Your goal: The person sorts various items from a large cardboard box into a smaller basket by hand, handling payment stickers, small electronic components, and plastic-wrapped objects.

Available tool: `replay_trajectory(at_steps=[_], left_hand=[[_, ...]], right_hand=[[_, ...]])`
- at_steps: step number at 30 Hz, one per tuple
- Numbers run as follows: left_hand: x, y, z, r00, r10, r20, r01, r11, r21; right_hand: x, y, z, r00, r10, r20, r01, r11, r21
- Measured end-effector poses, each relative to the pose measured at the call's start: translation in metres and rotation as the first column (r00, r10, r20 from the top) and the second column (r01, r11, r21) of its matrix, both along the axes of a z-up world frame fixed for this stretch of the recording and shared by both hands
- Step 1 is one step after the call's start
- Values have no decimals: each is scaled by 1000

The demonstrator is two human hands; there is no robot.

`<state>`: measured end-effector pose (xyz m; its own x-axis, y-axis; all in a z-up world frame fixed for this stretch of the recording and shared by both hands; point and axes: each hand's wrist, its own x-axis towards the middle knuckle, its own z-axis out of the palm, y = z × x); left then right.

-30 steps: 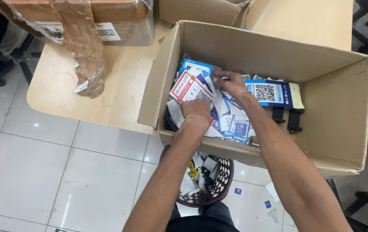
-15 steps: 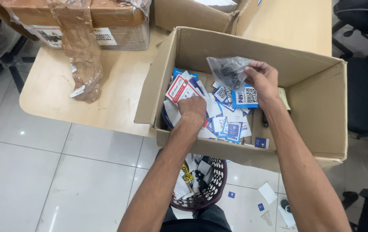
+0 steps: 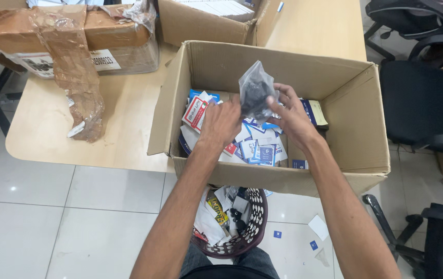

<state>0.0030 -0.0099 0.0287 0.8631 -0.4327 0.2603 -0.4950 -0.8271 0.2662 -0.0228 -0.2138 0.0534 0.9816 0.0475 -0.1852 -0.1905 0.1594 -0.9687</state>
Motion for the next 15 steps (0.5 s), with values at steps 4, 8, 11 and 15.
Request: replay_trajectory(at_steps=[4, 8, 11, 15], left_hand=[[-1, 3, 9, 998, -60, 31, 61, 997, -51], [-5, 2, 16, 992, -94, 80, 102, 990, -96], [-10, 3, 19, 989, -112, 92, 124, 984, -129], [-10, 2, 20, 981, -105, 161, 133, 976, -174]], right_hand=[[-1, 11, 7, 998, -3, 65, 15, 984, -179], [-1, 8, 7, 999, -32, 37, 36, 991, -128], [1, 5, -1, 997, -4, 74, 7, 999, -36], [1, 1, -7, 990, 30, 135, -21, 998, -66]])
